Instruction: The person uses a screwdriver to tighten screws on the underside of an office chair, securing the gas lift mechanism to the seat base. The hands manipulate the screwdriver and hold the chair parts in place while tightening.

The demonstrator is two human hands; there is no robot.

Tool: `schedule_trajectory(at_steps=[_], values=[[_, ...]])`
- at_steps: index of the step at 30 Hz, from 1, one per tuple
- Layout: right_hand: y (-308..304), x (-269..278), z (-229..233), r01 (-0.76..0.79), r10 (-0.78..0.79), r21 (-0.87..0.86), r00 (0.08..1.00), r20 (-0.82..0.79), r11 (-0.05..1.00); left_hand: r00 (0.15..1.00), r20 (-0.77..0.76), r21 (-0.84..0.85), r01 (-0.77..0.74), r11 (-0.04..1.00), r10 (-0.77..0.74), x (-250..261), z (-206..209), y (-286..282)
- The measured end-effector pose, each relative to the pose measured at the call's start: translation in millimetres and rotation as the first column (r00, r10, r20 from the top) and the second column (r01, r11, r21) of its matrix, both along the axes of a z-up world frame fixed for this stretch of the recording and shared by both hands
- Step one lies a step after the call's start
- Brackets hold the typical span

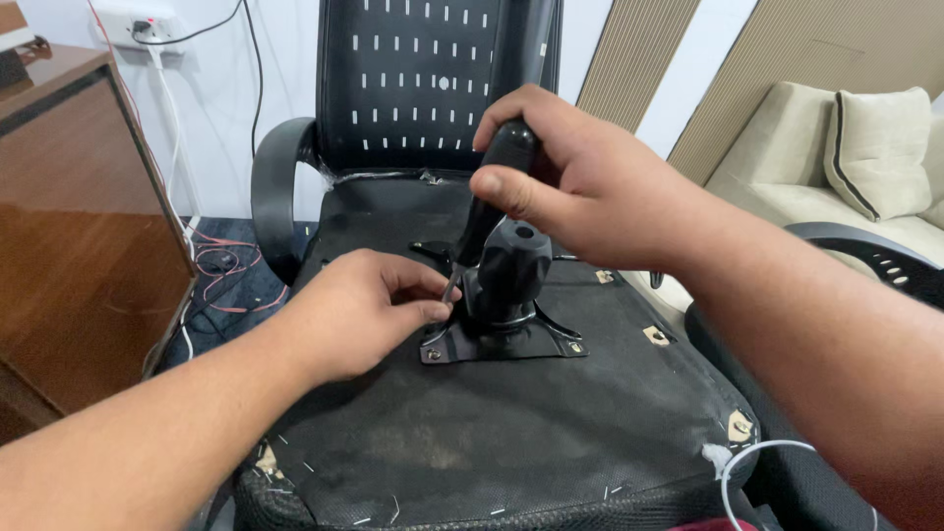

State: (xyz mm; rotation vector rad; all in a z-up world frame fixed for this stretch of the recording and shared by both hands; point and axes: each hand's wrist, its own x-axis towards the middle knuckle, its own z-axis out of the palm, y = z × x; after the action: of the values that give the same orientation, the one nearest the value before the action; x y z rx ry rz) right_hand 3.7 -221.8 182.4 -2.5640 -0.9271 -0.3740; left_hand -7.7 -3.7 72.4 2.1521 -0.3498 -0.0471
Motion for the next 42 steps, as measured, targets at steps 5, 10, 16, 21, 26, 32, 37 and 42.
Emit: schedule_trajectory(at_steps=[5, 10, 16, 21, 26, 32, 37, 42], values=[[-11.6, 1.2, -2.8, -0.135, 0.141, 0.128, 0.989, -0.039, 0.983, 0.993, -0.018, -0.118, 0.115, 0.986, -0.118, 6.6, -4.5, -3.3], [-11.2, 5.1, -12.7, -0.007, 0.025, 0.231, 0.997, -0.077, 0.973, 0.992, -0.038, -0.126, 0.117, 0.985, -0.123, 12.1, -6.2, -4.4], [-11.1, 7.0, -22.8, -0.047, 0.062, 0.276, 0.997, -0.046, 0.960, 0.985, 0.019, -0.020, 0.171, 0.985, -0.171, 9.1, -8.8, -8.1], [-9.8, 6.0, -24.5, -0.006, 0.045, 0.313, 0.992, -0.116, 0.950, 0.984, 0.029, -0.015, 0.176, 0.984, -0.176, 9.6, -9.2, -11.5], [-10.8, 5.3, -26.9, -0.142, 0.205, 0.402, 0.972, -0.118, 0.905, 0.989, 0.033, -0.065, 0.145, 0.987, -0.143, 6.9, -5.5, -8.1], [-15.3, 4.8, -31.0, -0.201, 0.259, 0.373, 0.960, -0.109, 0.905, 0.998, -0.010, 0.030, 0.068, 0.997, -0.067, 0.7, 3.6, -6.9], [-13.9, 6.9, -31.0, -0.245, 0.308, 0.371, 0.943, -0.122, 0.896, 0.999, -0.031, 0.038, 0.043, 0.998, -0.042, -2.1, 7.7, -8.7], [-14.2, 4.2, -28.4, -0.220, 0.244, 0.243, 0.967, -0.072, 0.945, 0.999, -0.020, 0.072, 0.027, 0.997, -0.025, -3.0, 8.4, -9.0]])
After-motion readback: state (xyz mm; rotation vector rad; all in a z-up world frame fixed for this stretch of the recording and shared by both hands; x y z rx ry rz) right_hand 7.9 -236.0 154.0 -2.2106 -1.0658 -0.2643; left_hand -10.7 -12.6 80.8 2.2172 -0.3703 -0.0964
